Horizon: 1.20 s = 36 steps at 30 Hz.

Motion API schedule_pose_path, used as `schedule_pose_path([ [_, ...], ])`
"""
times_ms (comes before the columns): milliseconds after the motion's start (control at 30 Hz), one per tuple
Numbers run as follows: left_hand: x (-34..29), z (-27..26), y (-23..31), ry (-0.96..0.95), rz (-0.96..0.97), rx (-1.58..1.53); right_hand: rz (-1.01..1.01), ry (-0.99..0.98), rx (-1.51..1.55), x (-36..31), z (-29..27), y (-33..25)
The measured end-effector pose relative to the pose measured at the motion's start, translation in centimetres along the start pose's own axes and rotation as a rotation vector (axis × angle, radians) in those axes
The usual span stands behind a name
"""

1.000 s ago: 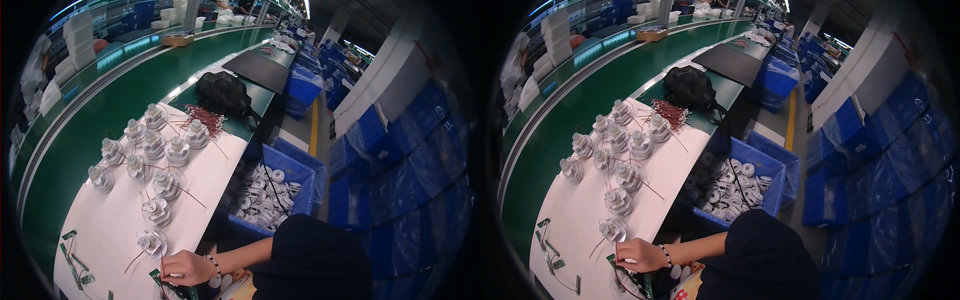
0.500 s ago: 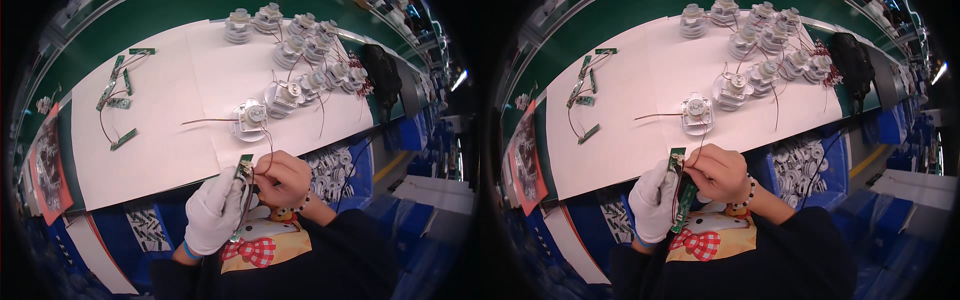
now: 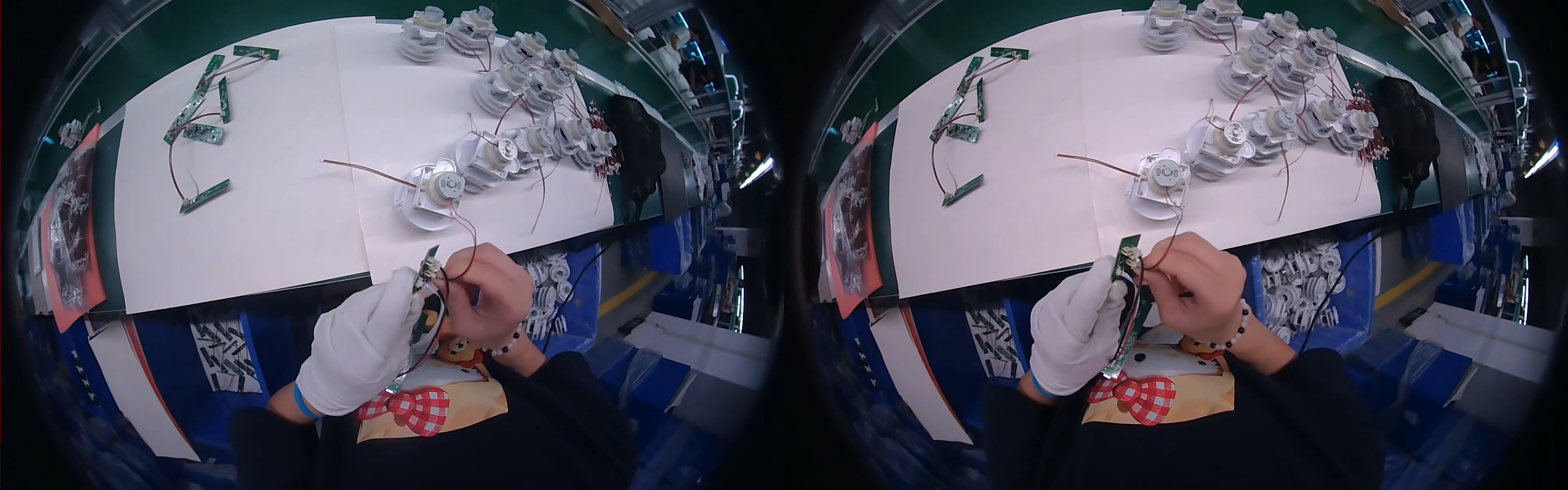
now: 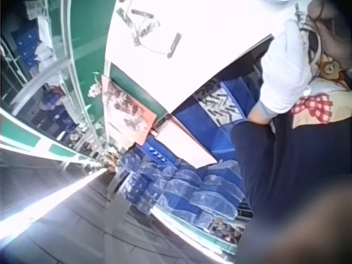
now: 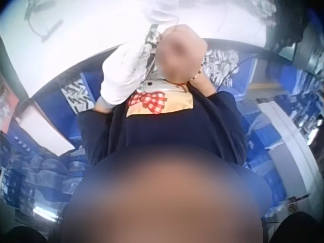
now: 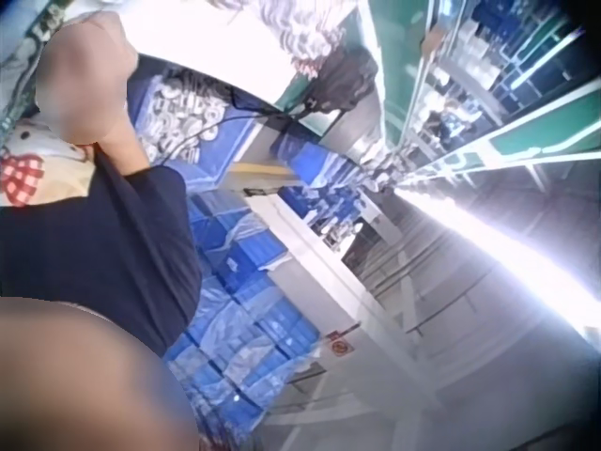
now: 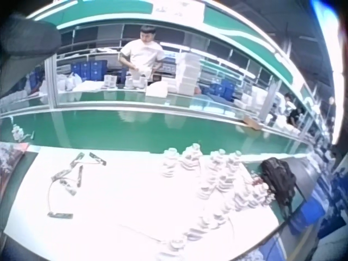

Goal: The person assembles small electronic components by connecting wires to green circuit boards. They pick up white circular motor-like parts and circuit boards from a table, attach wires to the boards, and place the assembled units onto a conveyor belt. The process is repeated for multiple units throughout the clip.

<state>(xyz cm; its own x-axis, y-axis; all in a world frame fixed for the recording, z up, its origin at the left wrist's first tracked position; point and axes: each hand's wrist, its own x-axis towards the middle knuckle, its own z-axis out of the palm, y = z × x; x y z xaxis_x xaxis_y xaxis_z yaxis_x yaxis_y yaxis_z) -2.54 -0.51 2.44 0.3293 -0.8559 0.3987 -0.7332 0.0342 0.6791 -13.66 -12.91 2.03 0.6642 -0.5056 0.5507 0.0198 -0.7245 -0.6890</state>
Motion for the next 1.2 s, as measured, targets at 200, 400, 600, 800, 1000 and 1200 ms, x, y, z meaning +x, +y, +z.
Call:
schedule_pose_path([
  [200,-0.2,0.2,-0.3,0.044,-0.021,-0.132,0.365,-0.013,0.633,-1.8,0.5,1.8],
  [400,-0.8,0.4,0.2,0.068,-0.128,-0.202,0.7,-0.147,0.932,-1.5,0.0,1.1],
  [600,-1.4,0.6,0.4,0.045,-0.183,-0.242,0.473,-0.156,0.95,-2.4,0.9,2.0],
  [800,-1.8,1.0,0.2,0.078,-0.236,-0.28,0.543,-0.004,0.819,-2.3,1.3,0.7],
  [1000,-1.4,0.8,0.3,0.135,-0.275,-0.212,0.261,0.016,0.697,-2.1,1.5,1.0],
  [1200,-1.7,0.9,-0.5,0.22,-0.624,-0.433,0.443,-0.092,1.112,-2.4,0.4,0.4],
])
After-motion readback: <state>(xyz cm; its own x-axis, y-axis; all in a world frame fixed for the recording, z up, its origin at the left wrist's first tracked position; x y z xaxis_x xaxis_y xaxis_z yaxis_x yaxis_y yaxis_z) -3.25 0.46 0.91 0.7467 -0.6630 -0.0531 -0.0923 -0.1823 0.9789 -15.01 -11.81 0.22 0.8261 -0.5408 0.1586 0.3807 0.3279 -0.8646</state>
